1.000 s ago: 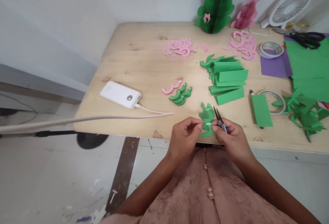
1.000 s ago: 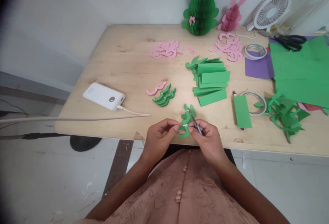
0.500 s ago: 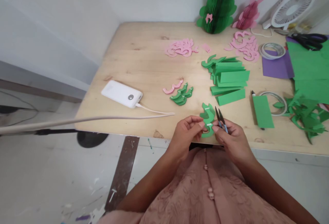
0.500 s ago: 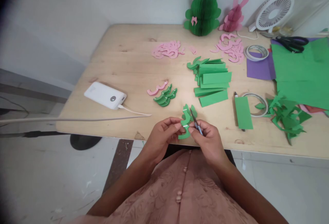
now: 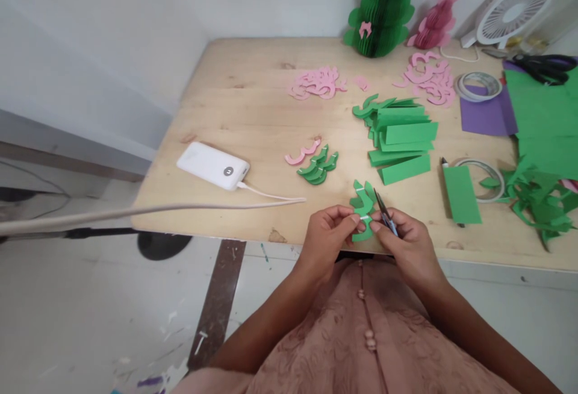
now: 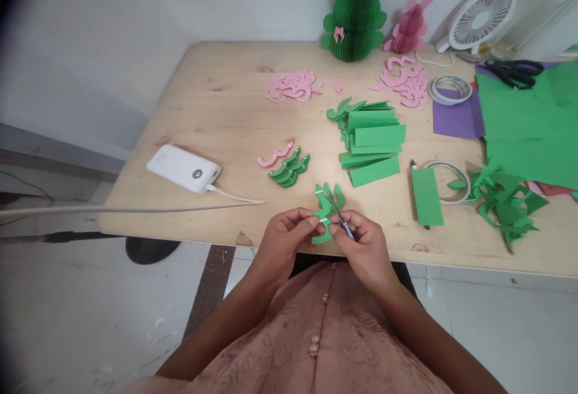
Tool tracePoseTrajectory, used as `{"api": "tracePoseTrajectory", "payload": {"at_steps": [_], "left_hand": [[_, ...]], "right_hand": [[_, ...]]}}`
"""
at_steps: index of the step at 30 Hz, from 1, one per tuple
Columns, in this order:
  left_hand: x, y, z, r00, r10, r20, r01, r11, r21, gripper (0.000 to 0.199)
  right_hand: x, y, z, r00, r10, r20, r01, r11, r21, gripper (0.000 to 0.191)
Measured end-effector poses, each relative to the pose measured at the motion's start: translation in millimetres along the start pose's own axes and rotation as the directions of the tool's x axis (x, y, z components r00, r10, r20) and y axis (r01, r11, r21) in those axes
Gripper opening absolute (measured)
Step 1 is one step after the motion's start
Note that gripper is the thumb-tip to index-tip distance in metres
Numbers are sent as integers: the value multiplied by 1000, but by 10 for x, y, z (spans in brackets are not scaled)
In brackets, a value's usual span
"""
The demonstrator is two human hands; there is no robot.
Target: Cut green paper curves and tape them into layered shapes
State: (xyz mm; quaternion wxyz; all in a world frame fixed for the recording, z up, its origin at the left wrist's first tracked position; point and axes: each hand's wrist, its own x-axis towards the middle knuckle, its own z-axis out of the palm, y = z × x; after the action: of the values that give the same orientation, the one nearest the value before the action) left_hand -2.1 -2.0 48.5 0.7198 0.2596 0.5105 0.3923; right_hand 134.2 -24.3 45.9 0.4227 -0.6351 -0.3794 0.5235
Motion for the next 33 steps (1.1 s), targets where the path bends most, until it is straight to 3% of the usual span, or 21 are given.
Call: {"api": "tracePoseTrajectory", "payload": {"at_steps": [19, 33], "left_hand": [[-24, -6, 45, 999, 40, -9, -39, 994, 105, 17], [-54, 2, 71, 999, -39, -8, 39, 999, 4, 20]], "right_hand": [[-11, -15, -10, 1000, -9, -4, 9, 999, -50, 15], [-7, -9, -13, 1000, -9, -17, 8, 999, -48, 16]]}}
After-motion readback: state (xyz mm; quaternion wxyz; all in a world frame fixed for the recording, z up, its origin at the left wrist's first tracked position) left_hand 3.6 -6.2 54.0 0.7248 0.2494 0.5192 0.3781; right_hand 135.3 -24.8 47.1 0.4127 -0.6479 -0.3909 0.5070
